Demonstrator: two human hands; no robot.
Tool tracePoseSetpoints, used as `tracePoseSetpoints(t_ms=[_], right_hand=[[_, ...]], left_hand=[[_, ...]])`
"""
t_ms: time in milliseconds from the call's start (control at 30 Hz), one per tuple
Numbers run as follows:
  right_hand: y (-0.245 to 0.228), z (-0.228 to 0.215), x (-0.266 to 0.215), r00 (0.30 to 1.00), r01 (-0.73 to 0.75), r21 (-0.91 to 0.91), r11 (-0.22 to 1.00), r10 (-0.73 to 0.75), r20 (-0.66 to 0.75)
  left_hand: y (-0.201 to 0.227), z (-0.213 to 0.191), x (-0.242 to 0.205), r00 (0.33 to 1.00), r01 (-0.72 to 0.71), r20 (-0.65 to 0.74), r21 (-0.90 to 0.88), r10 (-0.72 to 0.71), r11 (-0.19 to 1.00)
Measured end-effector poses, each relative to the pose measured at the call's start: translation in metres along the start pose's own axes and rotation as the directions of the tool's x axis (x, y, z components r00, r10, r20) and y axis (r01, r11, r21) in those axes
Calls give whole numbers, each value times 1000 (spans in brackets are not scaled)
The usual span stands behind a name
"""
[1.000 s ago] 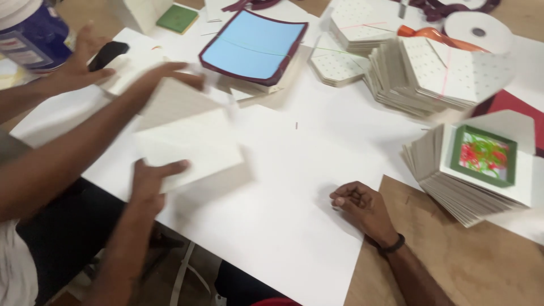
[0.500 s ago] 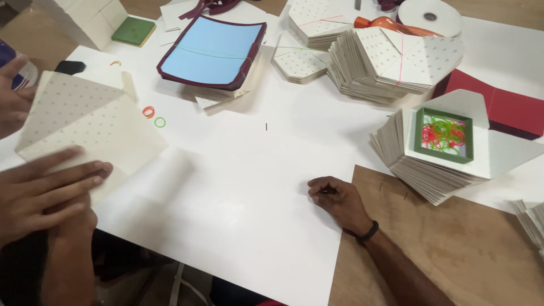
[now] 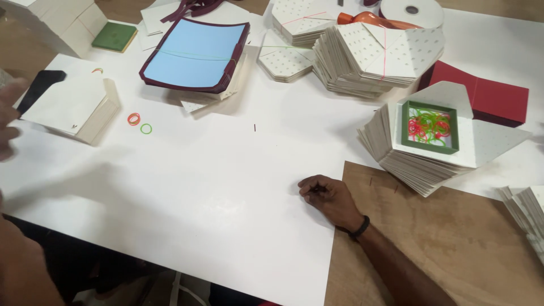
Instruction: The person folds paper sheets into envelopes and stacks them on a work table alongside other workers.
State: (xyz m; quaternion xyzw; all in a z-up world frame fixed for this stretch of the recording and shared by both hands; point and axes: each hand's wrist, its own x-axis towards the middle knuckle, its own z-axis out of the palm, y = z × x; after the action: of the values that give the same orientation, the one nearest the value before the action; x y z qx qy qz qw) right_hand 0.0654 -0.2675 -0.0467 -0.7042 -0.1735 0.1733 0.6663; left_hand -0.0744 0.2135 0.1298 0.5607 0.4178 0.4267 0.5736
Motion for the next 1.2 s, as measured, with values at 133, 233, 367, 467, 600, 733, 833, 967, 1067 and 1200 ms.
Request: tracePoseSetpoints(t_ms=[133, 233, 367, 467, 600, 733, 833, 967, 1067, 1200], right_hand=[[-1, 1, -2, 1000, 3, -6, 1000, -3, -11], [-2, 0, -1, 1000, 8, -7, 1000, -8, -14], [-5, 1, -2, 1000, 3, -10, 1000, -3, -6], [-7, -1, -2, 1000, -1, -19, 1000, 0, -7], [-8, -3, -1, 1000, 18, -47, 999, -18, 5], [1, -6, 1, 998, 46, -68, 997, -42, 49], [-1, -3, 3, 1000, -19, -45, 999, 20, 23], [5, -5, 1, 997, -78, -6, 997, 78, -29], [8, -15, 11, 985, -146, 175, 974, 160, -68], [7, -40, 14, 958, -150, 704, 694, 279, -72]], left_hand=[[-132, -29, 51, 999, -8, -54, -33, 6, 999], [-191, 3, 23, 949, 69, 267, -693, 166, 718], [-184, 84, -85, 794, -95, 604, 3, 74, 995], [-200, 136, -119, 629, -123, 775, 24, 59, 992], [-218, 207, -159, 411, -106, 909, -31, 72, 994], [-202, 240, -194, 360, -203, 932, 39, 37, 978], [-191, 234, -202, 365, -444, 901, -51, 233, 894], [-177, 223, -202, 292, -408, 949, 9, 121, 913], [-176, 221, -201, 289, -402, 948, -7, 135, 915], [-172, 220, -204, 269, -446, 957, 21, 112, 895]])
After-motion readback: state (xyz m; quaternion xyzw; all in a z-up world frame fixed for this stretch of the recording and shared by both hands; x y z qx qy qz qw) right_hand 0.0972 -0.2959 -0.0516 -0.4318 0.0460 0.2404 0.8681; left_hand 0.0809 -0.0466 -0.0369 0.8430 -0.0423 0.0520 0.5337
